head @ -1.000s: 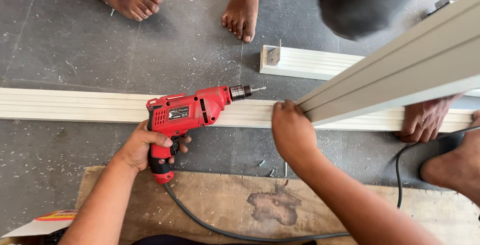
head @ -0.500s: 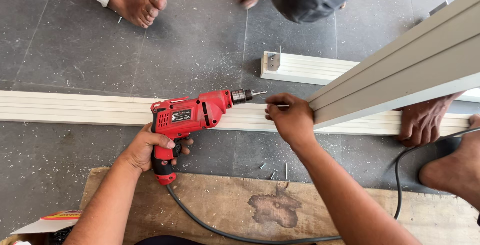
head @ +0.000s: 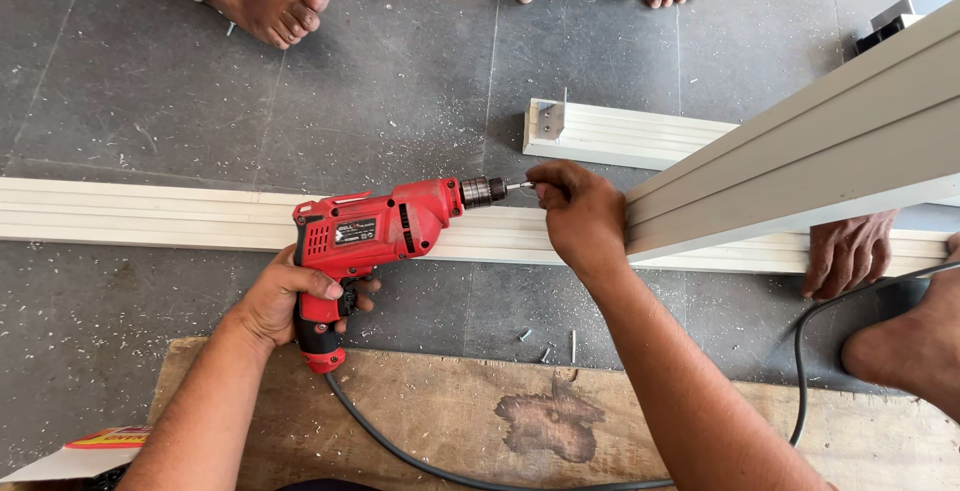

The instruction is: The person uses a red power drill to drive screws into white frame components, joining them together with metal brackets. Another person assists by holding the frame pieces in place. The person continues to assemble the frame by attaching additional pieces.

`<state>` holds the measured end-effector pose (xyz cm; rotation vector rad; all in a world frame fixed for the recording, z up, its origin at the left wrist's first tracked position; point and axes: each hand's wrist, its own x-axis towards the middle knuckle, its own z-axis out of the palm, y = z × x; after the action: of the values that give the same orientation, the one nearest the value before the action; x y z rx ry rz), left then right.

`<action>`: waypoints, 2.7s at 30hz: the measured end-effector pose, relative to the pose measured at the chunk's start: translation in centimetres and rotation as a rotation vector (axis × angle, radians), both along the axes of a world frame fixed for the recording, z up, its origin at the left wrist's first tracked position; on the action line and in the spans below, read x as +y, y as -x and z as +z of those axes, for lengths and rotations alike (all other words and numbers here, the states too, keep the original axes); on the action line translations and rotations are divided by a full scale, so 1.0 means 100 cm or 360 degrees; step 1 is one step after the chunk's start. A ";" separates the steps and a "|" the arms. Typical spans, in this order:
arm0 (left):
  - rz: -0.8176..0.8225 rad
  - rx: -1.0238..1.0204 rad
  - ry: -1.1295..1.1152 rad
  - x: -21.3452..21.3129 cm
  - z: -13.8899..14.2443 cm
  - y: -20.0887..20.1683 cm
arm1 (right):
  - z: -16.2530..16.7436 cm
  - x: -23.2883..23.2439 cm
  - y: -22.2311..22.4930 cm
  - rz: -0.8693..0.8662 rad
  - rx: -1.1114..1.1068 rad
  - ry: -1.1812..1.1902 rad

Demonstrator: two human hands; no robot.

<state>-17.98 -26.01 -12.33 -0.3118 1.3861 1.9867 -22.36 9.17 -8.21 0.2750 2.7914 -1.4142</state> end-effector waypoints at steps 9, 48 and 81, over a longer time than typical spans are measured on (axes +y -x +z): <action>0.0023 -0.0024 -0.0005 -0.003 -0.001 0.002 | 0.014 -0.013 -0.004 -0.0128 -0.0048 0.0084; 0.0053 -0.0036 0.0017 -0.002 -0.004 0.003 | 0.015 -0.008 0.014 -0.0274 -0.0606 0.1495; -0.0253 -0.0089 0.0296 0.055 0.004 0.077 | -0.088 0.148 0.030 0.1858 0.1592 -0.2592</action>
<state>-25.65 -20.47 -11.90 -0.3278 1.5140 1.7125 -25.34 23.96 -17.02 -2.0290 2.6226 1.2702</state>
